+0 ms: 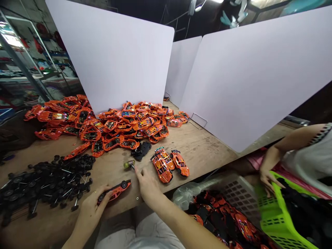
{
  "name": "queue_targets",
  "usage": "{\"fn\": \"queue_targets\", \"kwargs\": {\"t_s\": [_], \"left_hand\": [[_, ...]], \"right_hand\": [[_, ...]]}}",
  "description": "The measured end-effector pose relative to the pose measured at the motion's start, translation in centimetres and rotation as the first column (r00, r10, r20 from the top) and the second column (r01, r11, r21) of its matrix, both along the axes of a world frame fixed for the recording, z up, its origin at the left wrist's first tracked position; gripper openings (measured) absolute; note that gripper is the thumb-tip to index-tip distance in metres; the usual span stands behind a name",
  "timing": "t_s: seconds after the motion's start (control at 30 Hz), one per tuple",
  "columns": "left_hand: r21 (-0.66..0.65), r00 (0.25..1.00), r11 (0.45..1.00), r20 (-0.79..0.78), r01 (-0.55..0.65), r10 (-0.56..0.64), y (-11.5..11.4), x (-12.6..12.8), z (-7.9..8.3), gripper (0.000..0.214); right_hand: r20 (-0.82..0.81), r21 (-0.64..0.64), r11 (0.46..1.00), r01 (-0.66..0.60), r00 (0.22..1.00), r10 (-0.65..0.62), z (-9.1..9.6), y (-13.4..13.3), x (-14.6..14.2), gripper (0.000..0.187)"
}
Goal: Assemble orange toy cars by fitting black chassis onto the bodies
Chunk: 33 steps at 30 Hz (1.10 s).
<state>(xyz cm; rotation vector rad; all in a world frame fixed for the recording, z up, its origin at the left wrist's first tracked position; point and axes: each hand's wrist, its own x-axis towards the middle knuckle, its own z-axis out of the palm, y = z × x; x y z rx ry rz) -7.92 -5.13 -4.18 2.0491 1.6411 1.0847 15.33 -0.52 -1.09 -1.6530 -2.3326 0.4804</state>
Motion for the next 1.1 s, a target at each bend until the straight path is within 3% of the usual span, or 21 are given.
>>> {"fn": "queue_targets", "kwargs": {"t_s": [0.07, 0.13, 0.23, 0.37, 0.47, 0.53, 0.57, 0.63, 0.67, 0.7, 0.77, 0.83, 0.9, 0.93, 1.0, 1.1], "left_hand": [[-0.069, 1.000, 0.998, 0.013, 0.012, -0.011, 0.1, -0.3, 0.6, 0.028], [-0.087, 0.999, 0.996, 0.042, -0.003, 0.007, 0.3, -0.1, 1.0, 0.031], [-0.030, 0.990, 0.996, 0.114, -0.082, 0.085, 0.6, 0.6, 1.0, 0.034], [-0.032, 0.972, 0.988, 0.175, -0.154, 0.157, 0.7, 0.9, 0.3, 0.032], [-0.080, 0.944, 0.981, 0.270, -0.176, 0.192, 0.7, 0.9, -0.1, 0.030], [-0.107, 0.887, 0.976, 0.408, -0.190, 0.218, 0.5, 1.3, -0.1, 0.032], [-0.113, 0.850, 0.976, 0.480, -0.184, 0.216, 0.3, 1.7, 0.0, 0.039], [-0.119, 0.802, 0.982, 0.567, -0.144, 0.186, -0.2, 2.7, 0.6, 0.049], [-0.126, 0.804, 0.984, 0.568, -0.124, 0.174, -0.5, 3.1, 0.9, 0.046], [-0.135, 0.823, 0.984, 0.542, -0.114, 0.170, -0.8, 3.4, 1.3, 0.039], [-0.143, 0.881, 0.983, 0.443, -0.115, 0.168, -1.2, 3.5, 2.1, 0.028], [-0.119, 0.933, 0.986, 0.327, -0.115, 0.148, -1.2, 2.9, 2.6, 0.026], [-0.083, 0.969, 0.993, 0.226, -0.082, 0.099, -1.1, 2.2, 2.6, 0.025], [-0.066, 0.979, 0.995, 0.189, -0.068, 0.079, -1.0, 1.9, 2.5, 0.024], [-0.051, 0.986, 0.997, 0.153, -0.053, 0.061, -0.9, 1.7, 2.0, 0.024], [-0.071, 0.981, 0.994, 0.171, -0.079, 0.090, -1.1, 2.0, 1.1, 0.026]], "right_hand": [[-0.078, 0.108, 0.994, -0.015, 0.997, 0.023, 0.6, 0.2, -0.6, 0.060], [-0.249, 0.206, 0.974, -0.096, 0.957, 0.147, 1.1, 0.3, -1.4, 0.055], [-0.440, 0.187, 0.942, -0.278, 0.834, 0.334, 1.1, 0.6, -2.8, 0.041], [-0.556, 0.113, 0.950, -0.292, 0.774, 0.304, -0.1, 1.3, -3.8, 0.016], [-0.637, 0.077, 0.959, -0.272, 0.727, 0.257, -1.0, 1.6, -4.0, 0.017], [-0.779, -0.022, 0.970, -0.244, 0.612, 0.136, -1.6, 1.2, -4.3, 0.027], [-0.860, -0.101, 0.965, -0.241, 0.509, 0.037, -1.9, 0.8, -4.6, 0.033], [-0.948, -0.261, 0.917, -0.303, 0.262, -0.183, -2.7, -0.3, -5.3, 0.045], [-0.947, -0.315, 0.880, -0.355, 0.172, -0.270, -3.0, -0.9, -5.5, 0.048], [-0.937, -0.348, 0.851, -0.394, 0.132, -0.322, -3.2, -1.6, -5.5, 0.049], [-0.931, -0.362, 0.860, -0.360, 0.193, -0.311, -3.2, -2.6, -5.0, 0.044], [-0.907, -0.292, 0.939, -0.181, 0.363, -0.212, -2.5, -3.0, -3.8, 0.039], [-0.838, -0.100, 0.995, -0.008, 0.540, -0.080, -1.3, -2.7, -2.6, 0.039], [-0.789, 0.005, 1.000, 0.016, 0.615, -0.006, -0.6, -2.5, -2.1, 0.042], [-0.684, 0.137, 0.987, -0.084, 0.712, 0.156, 0.4, -1.8, -1.7, 0.050], [-0.613, 0.108, 0.962, -0.249, 0.746, 0.262, 0.6, -0.9, -2.0, 0.046]]}}
